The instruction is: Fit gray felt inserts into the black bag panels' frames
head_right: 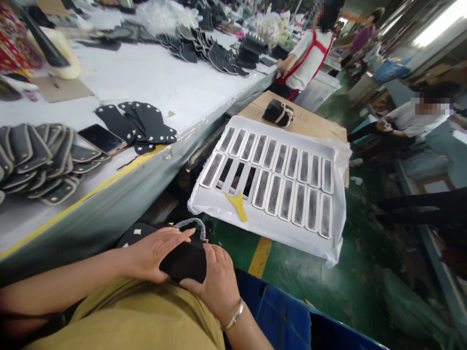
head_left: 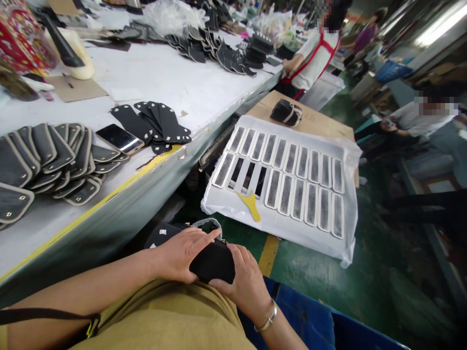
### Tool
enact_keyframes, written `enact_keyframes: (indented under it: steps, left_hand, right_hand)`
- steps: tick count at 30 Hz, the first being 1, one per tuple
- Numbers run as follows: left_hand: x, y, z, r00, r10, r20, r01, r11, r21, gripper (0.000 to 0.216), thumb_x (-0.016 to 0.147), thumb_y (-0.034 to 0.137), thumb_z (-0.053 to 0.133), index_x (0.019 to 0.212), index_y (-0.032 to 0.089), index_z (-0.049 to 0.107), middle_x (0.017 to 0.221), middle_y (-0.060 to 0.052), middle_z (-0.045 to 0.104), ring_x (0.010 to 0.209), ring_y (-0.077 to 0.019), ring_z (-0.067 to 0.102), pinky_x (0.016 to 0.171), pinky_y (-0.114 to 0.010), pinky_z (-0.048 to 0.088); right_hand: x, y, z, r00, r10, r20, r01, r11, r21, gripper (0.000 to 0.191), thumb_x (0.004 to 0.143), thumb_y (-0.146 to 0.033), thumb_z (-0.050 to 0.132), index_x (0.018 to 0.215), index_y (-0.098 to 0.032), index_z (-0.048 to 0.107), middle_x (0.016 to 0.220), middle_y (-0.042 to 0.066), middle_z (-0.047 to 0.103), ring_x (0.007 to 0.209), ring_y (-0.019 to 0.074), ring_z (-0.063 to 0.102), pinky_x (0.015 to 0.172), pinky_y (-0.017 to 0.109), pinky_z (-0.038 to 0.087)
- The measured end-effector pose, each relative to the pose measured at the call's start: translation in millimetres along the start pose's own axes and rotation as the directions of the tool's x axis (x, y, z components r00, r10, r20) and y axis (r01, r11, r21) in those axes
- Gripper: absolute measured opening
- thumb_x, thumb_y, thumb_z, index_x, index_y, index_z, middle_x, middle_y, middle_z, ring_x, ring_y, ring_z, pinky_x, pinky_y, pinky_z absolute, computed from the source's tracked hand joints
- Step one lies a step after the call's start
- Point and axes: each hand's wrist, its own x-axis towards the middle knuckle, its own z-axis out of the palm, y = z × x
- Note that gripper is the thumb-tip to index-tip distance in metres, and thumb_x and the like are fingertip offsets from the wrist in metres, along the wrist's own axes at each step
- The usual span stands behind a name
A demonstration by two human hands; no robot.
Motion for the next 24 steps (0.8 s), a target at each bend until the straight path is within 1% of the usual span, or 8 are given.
enact_keyframes:
  steps: [4,7,10,13,15,17,20,24]
  left_hand:
    - [2.4,1.0,-1.2,1.000,-0.014,0.020,0.015,1.000,-0.026,0.107,0.055,0.022,0.065,0.144,0.020,0.005,0.125,-0.011,0.051,0.111,-0.0277,0.049,0.102,-0.045,0.031]
    - [3.2,0.1,-1.4,1.000,-0.017,0.021,0.018,0.999,-0.038,0.107,0.055,0.022,0.064,0.144,0.021,0.004,0.124,-0.011,0.051,0.111,-0.0282,0.050,0.102,-0.046,0.031]
    - [2.8,-1.8,-1.0,1.000,-0.021,0.022,0.022,0.999,-0.039,0.108,0.055,0.022,0.063,0.144,0.021,0.003,0.126,-0.011,0.051,0.112,-0.0285,0.049,0.103,-0.047,0.031]
    - [3.4,-2.8,-0.1,1.000,-0.022,0.022,0.023,0.999,-0.036,0.108,0.055,0.022,0.064,0.144,0.021,0.003,0.132,-0.011,0.047,0.116,-0.0285,0.047,0.104,-0.046,0.029]
    - [4.5,-2.1,0.7,1.000,-0.019,0.023,0.020,0.999,-0.036,0.108,0.055,0.022,0.064,0.144,0.021,0.003,0.136,-0.012,0.044,0.118,-0.0284,0.046,0.105,-0.046,0.029]
    - [5.2,-1.1,0.5,0.999,-0.018,0.029,0.019,0.999,-0.032,0.108,0.055,0.022,0.065,0.144,0.021,0.003,0.138,-0.012,0.042,0.120,-0.0279,0.045,0.106,-0.045,0.028]
    - [0.8,-3.2,-5.0,0.998,-0.010,0.056,0.010,1.000,-0.011,0.108,0.059,0.022,0.065,0.144,0.022,0.000,0.140,-0.012,0.040,0.124,-0.0264,0.042,0.108,-0.046,0.024]
    - [-21.3,-20.0,-24.9,0.997,-0.038,0.072,0.034,0.998,0.060,0.108,0.063,0.032,0.071,0.144,0.025,-0.001,0.141,-0.013,0.038,0.128,-0.0273,0.037,0.109,-0.048,0.020]
  right_hand:
    - [4.4,-2.6,-2.8,0.999,0.041,0.016,-0.042,0.999,0.024,0.070,0.057,-0.043,0.078,0.115,-0.017,0.050,0.111,0.011,0.056,0.103,0.0280,0.053,0.092,0.044,0.043]
    - [6.8,-3.0,-7.1,0.998,0.037,0.048,-0.037,0.999,-0.002,0.066,0.057,-0.046,0.078,0.111,-0.017,0.053,0.106,0.010,0.058,0.099,0.0281,0.054,0.089,0.044,0.045]
    - [5.0,-2.1,-8.0,0.999,0.015,0.039,-0.012,0.997,-0.079,0.070,0.060,-0.052,0.075,0.116,-0.017,0.052,0.113,0.012,0.057,0.105,0.0308,0.051,0.095,0.049,0.040]
    - [1.9,-1.8,-4.2,0.996,-0.088,0.001,0.086,0.981,-0.176,0.079,0.066,-0.059,0.067,0.129,-0.017,0.044,0.132,0.015,0.045,0.122,0.0340,0.039,0.105,0.054,0.027]
    - [1.7,-2.7,-0.3,0.982,-0.188,0.023,0.189,0.960,-0.207,0.082,0.070,-0.062,0.062,0.133,-0.015,0.040,0.135,0.015,0.043,0.125,0.0330,0.037,0.108,0.053,0.024]
    - [3.3,-4.4,3.6,0.970,-0.238,0.044,0.242,0.945,-0.218,0.080,0.072,-0.062,0.059,0.132,-0.013,0.042,0.130,0.015,0.048,0.121,0.0312,0.042,0.107,0.050,0.027]
    - [6.2,-6.8,7.3,0.972,-0.232,0.020,0.230,0.942,-0.246,0.075,0.073,-0.060,0.060,0.128,-0.010,0.046,0.122,0.016,0.053,0.113,0.0305,0.048,0.103,0.049,0.033]
    - [7.4,-8.3,7.6,0.969,-0.248,-0.007,0.237,0.933,-0.272,0.074,0.070,-0.056,0.065,0.125,-0.010,0.047,0.118,0.016,0.056,0.110,0.0300,0.050,0.102,0.048,0.035]
